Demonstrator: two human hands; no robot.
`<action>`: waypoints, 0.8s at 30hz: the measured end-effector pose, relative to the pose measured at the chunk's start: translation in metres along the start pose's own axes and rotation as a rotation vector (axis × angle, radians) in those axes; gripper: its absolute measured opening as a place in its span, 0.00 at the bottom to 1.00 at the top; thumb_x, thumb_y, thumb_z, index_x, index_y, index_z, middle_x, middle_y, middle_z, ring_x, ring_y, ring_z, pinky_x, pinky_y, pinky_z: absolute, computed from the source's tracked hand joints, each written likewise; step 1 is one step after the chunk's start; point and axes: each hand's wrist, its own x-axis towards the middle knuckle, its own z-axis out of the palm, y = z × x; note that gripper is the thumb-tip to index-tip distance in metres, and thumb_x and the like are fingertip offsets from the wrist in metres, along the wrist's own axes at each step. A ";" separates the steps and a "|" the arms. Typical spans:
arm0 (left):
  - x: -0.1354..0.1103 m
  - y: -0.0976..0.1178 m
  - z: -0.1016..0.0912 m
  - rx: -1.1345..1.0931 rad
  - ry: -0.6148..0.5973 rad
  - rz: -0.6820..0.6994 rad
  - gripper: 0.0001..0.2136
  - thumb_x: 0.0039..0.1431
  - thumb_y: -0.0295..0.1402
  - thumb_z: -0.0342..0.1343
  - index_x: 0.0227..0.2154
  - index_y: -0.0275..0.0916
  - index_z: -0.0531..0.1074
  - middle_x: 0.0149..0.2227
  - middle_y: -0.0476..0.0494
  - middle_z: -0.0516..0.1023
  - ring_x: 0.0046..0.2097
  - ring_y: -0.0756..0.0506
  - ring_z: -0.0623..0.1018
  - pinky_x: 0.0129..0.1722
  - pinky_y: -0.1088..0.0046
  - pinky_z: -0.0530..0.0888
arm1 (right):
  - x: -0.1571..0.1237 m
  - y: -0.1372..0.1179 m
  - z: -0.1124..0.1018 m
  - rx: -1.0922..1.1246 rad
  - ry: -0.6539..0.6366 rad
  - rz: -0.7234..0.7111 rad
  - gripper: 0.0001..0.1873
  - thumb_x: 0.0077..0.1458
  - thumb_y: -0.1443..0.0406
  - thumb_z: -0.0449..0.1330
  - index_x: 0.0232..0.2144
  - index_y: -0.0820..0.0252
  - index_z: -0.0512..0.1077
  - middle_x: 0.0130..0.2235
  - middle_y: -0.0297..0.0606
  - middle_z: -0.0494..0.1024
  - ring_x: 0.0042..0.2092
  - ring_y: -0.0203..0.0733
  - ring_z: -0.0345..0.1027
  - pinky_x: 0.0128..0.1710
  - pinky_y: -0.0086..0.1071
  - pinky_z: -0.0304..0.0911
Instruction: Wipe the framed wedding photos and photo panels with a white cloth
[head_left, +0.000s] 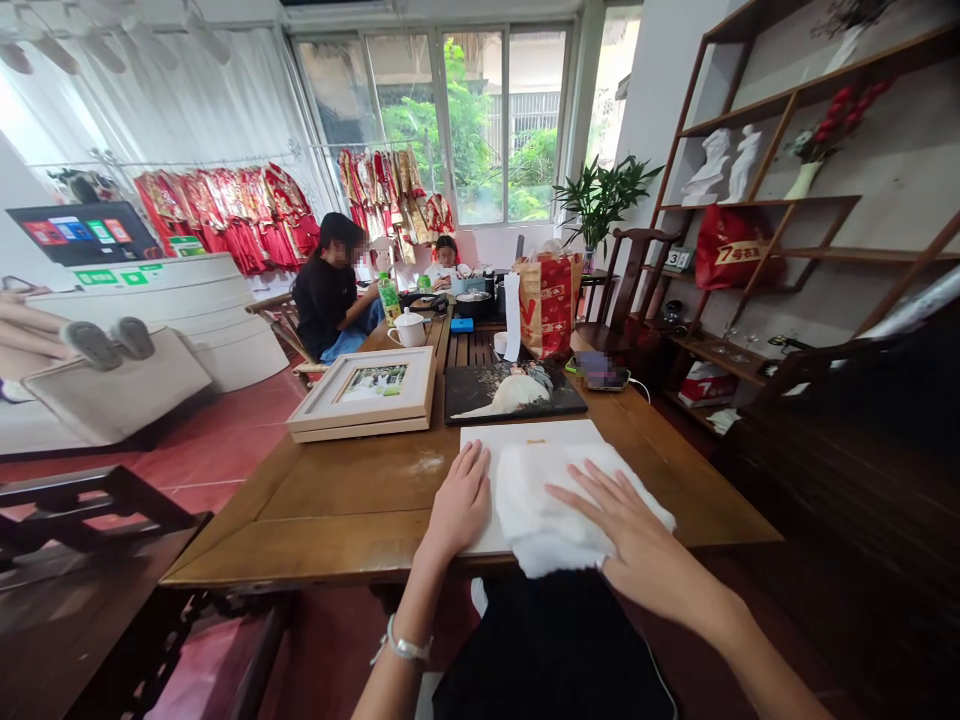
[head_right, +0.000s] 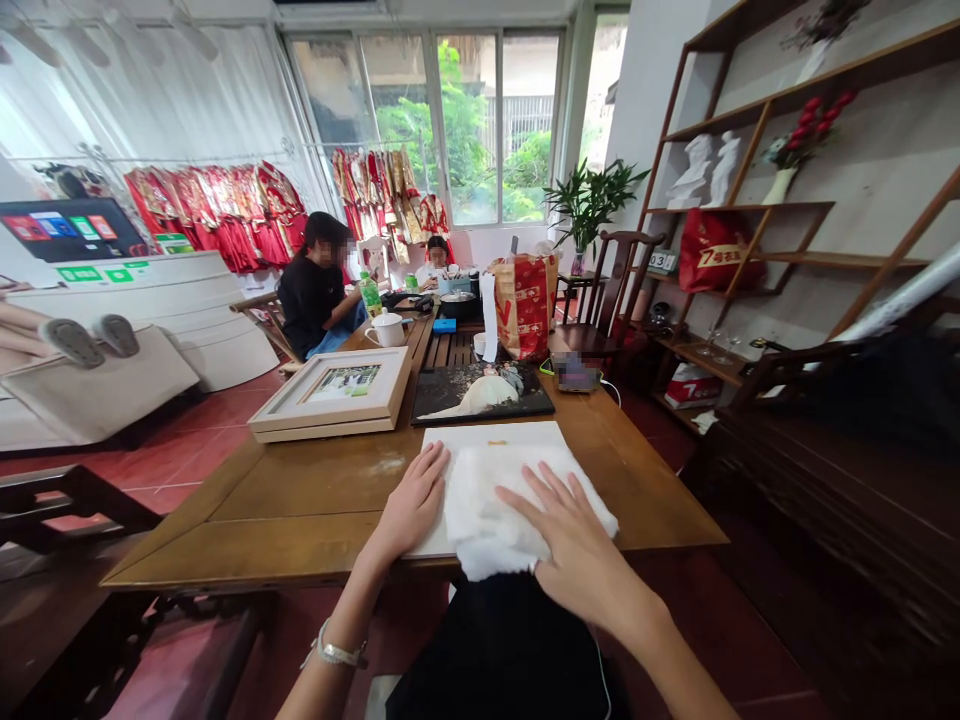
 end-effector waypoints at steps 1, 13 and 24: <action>0.000 0.000 0.000 0.002 0.001 -0.001 0.20 0.61 0.30 0.39 0.56 0.37 0.60 0.62 0.42 0.55 0.64 0.45 0.53 0.61 0.61 0.55 | -0.010 -0.004 0.000 -0.003 -0.013 0.003 0.50 0.33 0.77 0.47 0.60 0.39 0.48 0.65 0.24 0.42 0.65 0.45 0.29 0.62 0.52 0.34; 0.001 -0.001 -0.001 0.020 -0.016 0.008 0.21 0.61 0.30 0.38 0.56 0.35 0.60 0.62 0.41 0.55 0.64 0.45 0.52 0.61 0.63 0.54 | 0.094 0.009 0.004 -0.003 -0.057 0.199 0.38 0.44 0.74 0.48 0.59 0.47 0.54 0.66 0.35 0.42 0.64 0.61 0.28 0.50 0.74 0.31; 0.000 0.001 -0.001 0.006 -0.019 0.007 0.21 0.61 0.29 0.37 0.57 0.33 0.59 0.62 0.39 0.54 0.64 0.45 0.51 0.61 0.63 0.54 | 0.019 -0.029 0.002 -0.017 -0.090 -0.093 0.48 0.30 0.77 0.47 0.58 0.43 0.56 0.65 0.25 0.46 0.65 0.53 0.26 0.55 0.67 0.20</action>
